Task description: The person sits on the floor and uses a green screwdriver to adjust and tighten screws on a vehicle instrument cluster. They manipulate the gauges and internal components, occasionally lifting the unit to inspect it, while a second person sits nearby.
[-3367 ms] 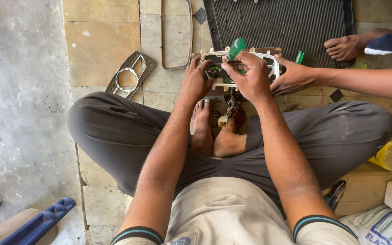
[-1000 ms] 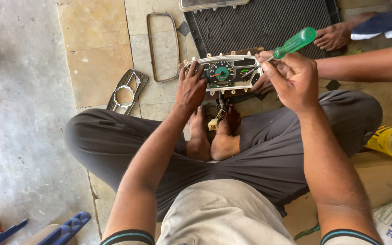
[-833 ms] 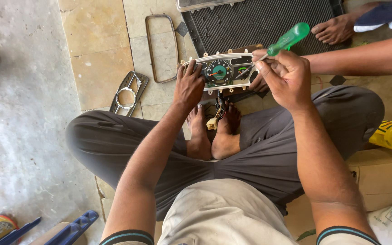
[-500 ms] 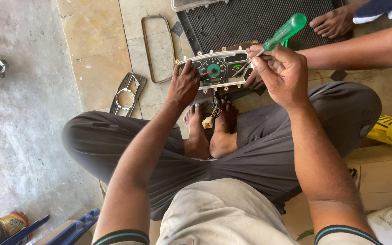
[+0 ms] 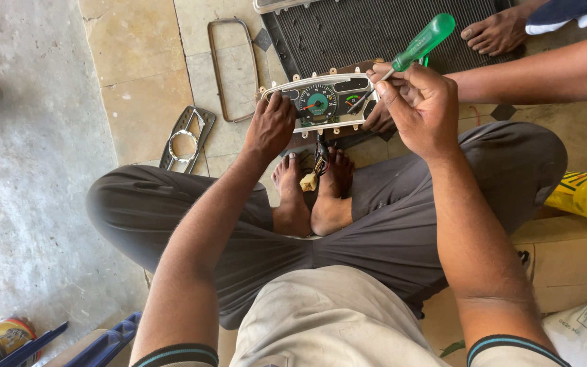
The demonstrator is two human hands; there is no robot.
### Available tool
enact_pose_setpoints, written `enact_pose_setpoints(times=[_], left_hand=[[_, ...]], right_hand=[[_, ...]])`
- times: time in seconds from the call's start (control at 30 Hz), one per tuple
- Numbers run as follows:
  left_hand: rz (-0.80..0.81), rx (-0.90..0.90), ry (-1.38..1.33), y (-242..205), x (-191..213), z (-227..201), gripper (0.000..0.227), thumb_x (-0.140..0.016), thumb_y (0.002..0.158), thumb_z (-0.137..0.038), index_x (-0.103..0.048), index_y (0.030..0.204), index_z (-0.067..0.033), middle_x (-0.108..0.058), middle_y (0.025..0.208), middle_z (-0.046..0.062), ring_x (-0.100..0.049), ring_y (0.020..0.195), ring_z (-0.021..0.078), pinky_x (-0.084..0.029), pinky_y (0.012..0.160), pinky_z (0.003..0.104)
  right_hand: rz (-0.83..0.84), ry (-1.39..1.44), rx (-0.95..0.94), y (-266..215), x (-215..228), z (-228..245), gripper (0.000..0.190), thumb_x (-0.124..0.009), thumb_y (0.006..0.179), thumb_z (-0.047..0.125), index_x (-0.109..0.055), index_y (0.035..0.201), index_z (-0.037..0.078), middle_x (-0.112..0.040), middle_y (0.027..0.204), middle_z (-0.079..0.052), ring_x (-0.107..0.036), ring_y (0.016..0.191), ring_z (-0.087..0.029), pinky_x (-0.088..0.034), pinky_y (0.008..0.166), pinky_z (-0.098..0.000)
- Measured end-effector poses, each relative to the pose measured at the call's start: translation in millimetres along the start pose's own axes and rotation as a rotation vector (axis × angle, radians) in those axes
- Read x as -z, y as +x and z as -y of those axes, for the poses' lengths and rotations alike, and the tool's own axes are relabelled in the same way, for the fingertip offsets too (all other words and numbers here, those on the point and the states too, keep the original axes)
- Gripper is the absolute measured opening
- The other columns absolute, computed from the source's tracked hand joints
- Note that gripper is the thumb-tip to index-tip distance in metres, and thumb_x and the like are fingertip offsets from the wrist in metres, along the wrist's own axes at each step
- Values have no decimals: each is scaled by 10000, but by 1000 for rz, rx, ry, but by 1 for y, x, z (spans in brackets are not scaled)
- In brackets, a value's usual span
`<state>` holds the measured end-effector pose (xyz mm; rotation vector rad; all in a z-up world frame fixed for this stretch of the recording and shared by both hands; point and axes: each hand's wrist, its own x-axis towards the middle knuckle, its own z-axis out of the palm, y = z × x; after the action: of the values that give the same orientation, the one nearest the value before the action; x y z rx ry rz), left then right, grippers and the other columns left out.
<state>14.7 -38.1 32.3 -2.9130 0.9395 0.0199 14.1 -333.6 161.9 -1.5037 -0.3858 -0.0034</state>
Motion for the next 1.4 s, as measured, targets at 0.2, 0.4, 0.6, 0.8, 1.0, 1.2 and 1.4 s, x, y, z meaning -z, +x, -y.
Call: enact_pose_setpoints(times=[0.2,0.4,0.6,0.8,1.0,1.2,1.4], left_hand=[[-66,44,-28,2,1,2,159,-613,905,-102,-674,1032,-27,-625,1095,107,-538,1171,264,-470,979,412],[-189,375,-482,-2,-7,23,216,-627,1054,-189,-691,1090,15,-652,1216,151,-556,1175,302,-467,1039,429],[-242,827,-656,-48,-63,64,275,-678,972,-293,-761,1004,-33,-683,1200,142,-575,1191,344,-377,1093,479],[59,1218,-867,-78,-144,81,437,-691,925,-427,-748,1081,-22,-751,1066,188,-714,1047,345,-535,940,437],[83,1379,-965,-87,-186,68,375,-682,920,-364,-781,1083,-41,-761,1049,197,-741,1010,337,-551,928,428],[-219,1352,-827,-64,-146,68,305,-679,955,-309,-722,1032,-17,-765,1018,169,-719,970,341,-546,880,465],[-538,866,-708,-12,-40,30,147,-689,990,-221,-696,1004,-75,-716,961,106,-658,903,268,-519,833,421]], right_hand=[[0,13,-42,3,-2,0,203,-535,1114,-83,-583,1306,-126,-696,1238,-224,-761,940,-253,-696,760,-352],[-10,9,-78,1,-3,-2,180,-545,1115,-69,-588,1277,-135,-702,1225,-222,-757,904,-255,-693,751,-358],[-24,-166,10,3,-7,-11,158,-593,1142,-72,-623,1290,-120,-722,1235,-199,-739,1115,-234,-631,977,-319],[-142,-366,26,-2,-4,-24,155,-645,1126,-52,-655,1270,-110,-731,1179,-160,-732,1106,-187,-598,979,-271],[-255,-332,35,-19,-5,-41,172,-627,1143,-67,-628,1311,-100,-714,1244,-152,-710,1179,-165,-588,1050,-266],[-290,-425,-27,-32,-16,-45,177,-625,1098,-66,-635,1272,-100,-723,1165,-142,-704,1088,-145,-569,931,-240],[-238,-476,-44,-30,-24,-45,139,-620,1089,-66,-650,1224,-82,-722,1159,-150,-716,1093,-167,-597,935,-270]])
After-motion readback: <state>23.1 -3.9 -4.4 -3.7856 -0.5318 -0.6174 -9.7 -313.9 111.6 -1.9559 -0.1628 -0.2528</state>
